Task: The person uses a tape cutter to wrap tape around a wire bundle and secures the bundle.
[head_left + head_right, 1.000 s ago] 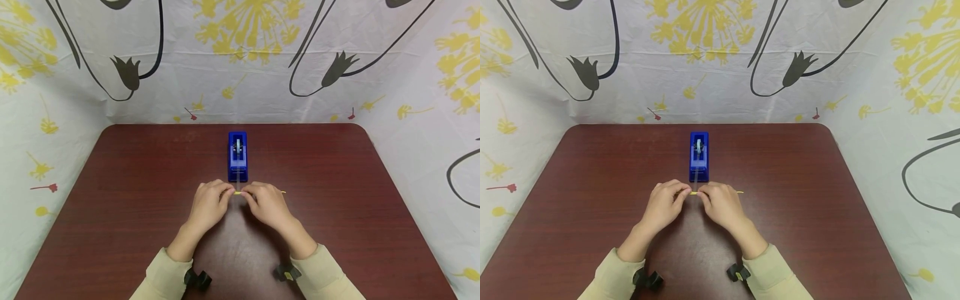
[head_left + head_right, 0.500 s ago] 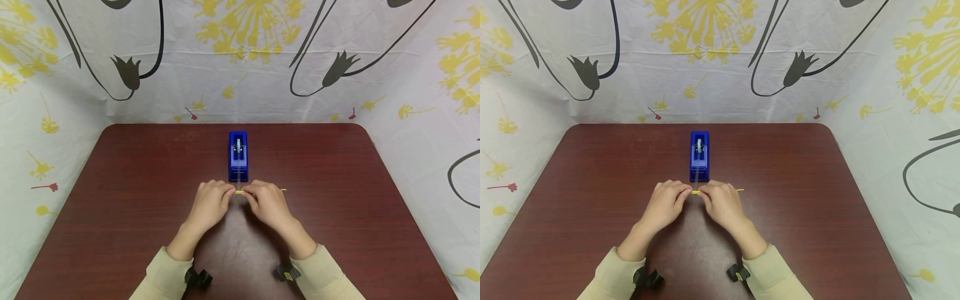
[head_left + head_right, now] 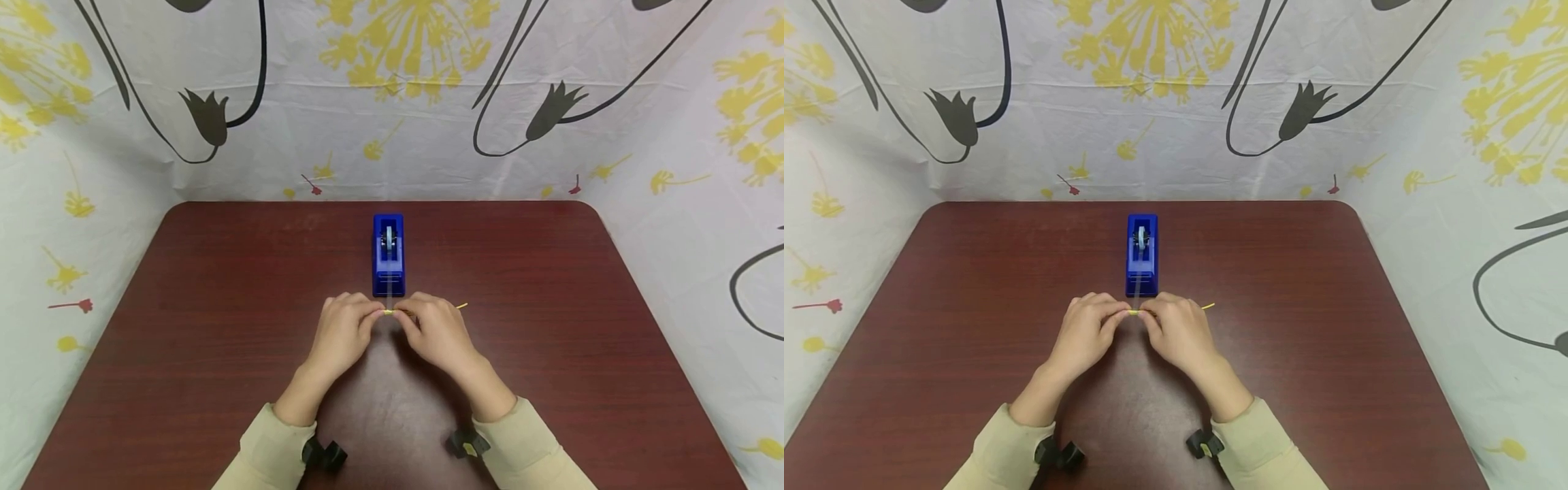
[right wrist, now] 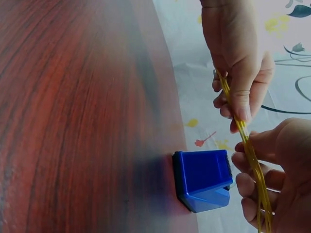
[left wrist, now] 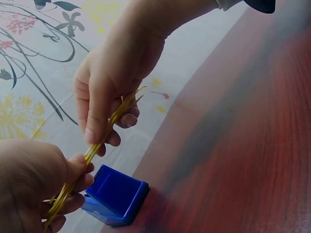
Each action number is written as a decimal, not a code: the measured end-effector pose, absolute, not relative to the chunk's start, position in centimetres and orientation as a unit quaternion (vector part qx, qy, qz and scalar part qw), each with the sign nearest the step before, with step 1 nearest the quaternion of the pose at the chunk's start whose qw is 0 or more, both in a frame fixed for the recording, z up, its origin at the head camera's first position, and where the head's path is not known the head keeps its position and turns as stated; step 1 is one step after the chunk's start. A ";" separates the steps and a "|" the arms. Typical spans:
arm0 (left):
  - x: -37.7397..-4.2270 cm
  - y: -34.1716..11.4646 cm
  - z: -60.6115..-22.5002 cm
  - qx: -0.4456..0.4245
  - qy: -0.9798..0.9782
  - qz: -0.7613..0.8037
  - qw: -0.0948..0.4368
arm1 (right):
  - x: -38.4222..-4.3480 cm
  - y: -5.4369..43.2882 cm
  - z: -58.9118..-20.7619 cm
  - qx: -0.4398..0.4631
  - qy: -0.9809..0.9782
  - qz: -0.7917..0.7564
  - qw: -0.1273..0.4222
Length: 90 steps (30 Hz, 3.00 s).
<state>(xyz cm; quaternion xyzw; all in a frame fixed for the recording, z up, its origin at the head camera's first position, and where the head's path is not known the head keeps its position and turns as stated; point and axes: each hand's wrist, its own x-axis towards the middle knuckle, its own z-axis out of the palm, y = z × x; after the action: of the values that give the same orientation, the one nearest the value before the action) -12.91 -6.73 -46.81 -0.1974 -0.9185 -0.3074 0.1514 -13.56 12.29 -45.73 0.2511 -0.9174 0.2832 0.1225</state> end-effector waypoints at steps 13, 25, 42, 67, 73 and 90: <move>-12.9 -6.8 -47.2 -0.197 -0.908 -0.320 0.186 | -13.7 12.1 -45.5 0.260 -0.931 0.227 0.116; -12.9 -6.6 -47.0 -0.174 -0.922 -0.313 0.149 | -13.7 12.0 -45.7 0.253 -0.928 0.231 0.144; -13.0 -6.6 -46.8 -0.171 -0.931 -0.285 0.151 | -13.7 11.9 -45.8 0.252 -0.926 0.244 0.140; -13.1 -6.5 -47.0 -0.163 -0.928 -0.299 0.150 | -13.9 12.0 -45.8 0.246 -0.927 0.241 0.146; -13.2 -6.6 -46.7 -0.170 -0.938 -0.278 0.118 | -14.0 12.1 -45.9 0.248 -0.925 0.242 0.157; -13.7 -6.8 -46.9 -0.181 -0.925 -0.299 0.147 | -14.1 11.9 -45.8 0.244 -0.926 0.254 0.136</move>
<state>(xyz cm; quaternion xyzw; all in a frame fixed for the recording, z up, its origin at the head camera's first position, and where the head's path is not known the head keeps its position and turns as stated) -13.74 -6.77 -46.90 -0.1806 -0.9254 -0.2989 0.1471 -14.12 11.94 -45.81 0.2445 -0.9258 0.2544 0.1359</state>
